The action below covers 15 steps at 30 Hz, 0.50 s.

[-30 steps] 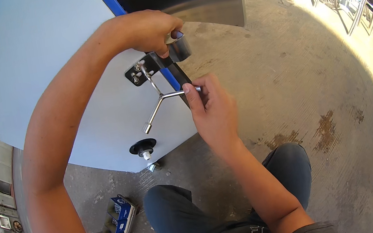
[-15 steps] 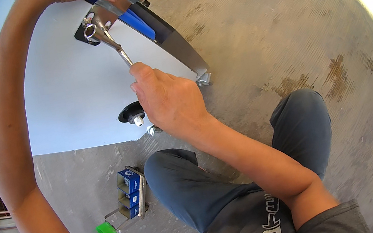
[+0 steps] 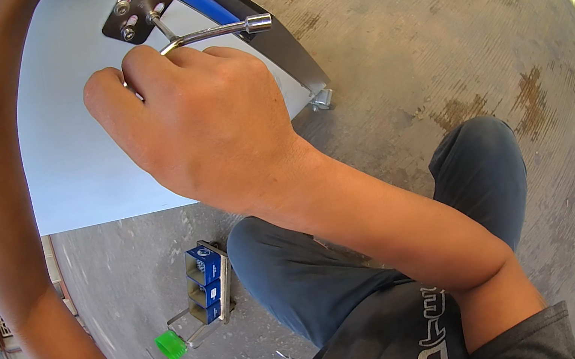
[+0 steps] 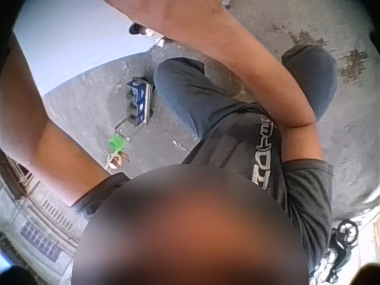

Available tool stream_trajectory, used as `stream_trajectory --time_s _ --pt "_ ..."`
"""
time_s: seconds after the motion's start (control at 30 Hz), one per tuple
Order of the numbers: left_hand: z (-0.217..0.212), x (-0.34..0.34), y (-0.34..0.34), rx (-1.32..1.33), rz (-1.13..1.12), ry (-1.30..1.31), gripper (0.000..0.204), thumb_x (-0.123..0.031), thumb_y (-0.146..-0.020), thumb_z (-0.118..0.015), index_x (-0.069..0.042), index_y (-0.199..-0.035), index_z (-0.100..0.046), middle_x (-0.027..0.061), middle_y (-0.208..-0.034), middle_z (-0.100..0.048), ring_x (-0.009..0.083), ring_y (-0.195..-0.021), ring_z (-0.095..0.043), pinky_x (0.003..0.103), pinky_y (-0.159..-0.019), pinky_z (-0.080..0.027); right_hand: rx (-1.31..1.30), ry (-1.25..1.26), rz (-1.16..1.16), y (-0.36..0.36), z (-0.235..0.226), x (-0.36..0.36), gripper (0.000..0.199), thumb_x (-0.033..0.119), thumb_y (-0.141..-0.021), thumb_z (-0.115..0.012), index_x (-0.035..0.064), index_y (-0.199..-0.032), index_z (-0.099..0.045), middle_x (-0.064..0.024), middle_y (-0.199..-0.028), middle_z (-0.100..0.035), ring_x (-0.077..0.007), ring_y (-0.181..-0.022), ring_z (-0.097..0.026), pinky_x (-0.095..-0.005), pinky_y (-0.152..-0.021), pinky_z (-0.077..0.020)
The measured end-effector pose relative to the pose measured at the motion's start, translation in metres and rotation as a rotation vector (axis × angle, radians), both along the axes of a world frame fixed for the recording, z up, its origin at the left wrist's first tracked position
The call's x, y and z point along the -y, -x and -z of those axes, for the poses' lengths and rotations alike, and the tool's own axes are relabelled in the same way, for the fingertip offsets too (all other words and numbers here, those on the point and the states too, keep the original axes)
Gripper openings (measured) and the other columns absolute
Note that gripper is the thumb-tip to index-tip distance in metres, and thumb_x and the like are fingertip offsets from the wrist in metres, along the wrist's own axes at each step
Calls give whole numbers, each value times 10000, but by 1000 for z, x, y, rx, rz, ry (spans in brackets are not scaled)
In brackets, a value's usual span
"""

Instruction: The person kneels and attaches a metal hinge to the side of a white appliance using a T-handle hex key. They align the hinge, insert screws, and tighten them in sequence.

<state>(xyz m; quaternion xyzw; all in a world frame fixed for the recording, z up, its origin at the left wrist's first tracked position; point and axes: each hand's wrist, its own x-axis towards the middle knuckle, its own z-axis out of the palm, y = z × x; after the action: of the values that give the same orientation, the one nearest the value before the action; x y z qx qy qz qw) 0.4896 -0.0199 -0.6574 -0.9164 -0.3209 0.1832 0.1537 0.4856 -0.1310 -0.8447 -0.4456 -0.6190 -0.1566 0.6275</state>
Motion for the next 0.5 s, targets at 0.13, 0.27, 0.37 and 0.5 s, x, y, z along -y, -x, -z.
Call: stream_trajectory --time_s 0.13,0.27,0.37,0.5 --pt "-1 7 7 10 101 5 467 -212 -776 -848 -12 -1164 -683 125 -963 -739 249 -861 -674 366 -763 -500 -65 3 -18 -4 -4 -1 137 120 -808 -692 126 -890 -583 -28 -701 -551 -192 -559 -620 -328 -471 -472" --pt "-1 4 -1 7 -51 -13 455 -211 -788 -837 -13 -1168 -682 128 -959 -737 253 -860 -674 364 -767 -503 -67 -51 -33 0 0 -4 136 108 -811 -681 128 -897 -578 -37 -708 -542 -192 -556 -616 -329 -463 -469" --pt "1 -1 2 26 -39 37 453 -214 -801 -827 -8 -1176 -677 131 -957 -735 261 -864 -674 369 -773 -506 -63 -66 -38 3 3 -6 137 102 -813 -675 120 -907 -577 -39 -708 -537 -186 -549 -612 -323 -456 -462" --pt "-1 -3 3 10 -2 24 462 -223 -812 -820 1 -1185 -666 138 -954 -731 268 -865 -674 377 -777 -508 -57 -60 -40 4 3 -6 143 99 -810 -674 111 -920 -583 -38 -710 -535 -178 -543 -607 -318 -454 -459"
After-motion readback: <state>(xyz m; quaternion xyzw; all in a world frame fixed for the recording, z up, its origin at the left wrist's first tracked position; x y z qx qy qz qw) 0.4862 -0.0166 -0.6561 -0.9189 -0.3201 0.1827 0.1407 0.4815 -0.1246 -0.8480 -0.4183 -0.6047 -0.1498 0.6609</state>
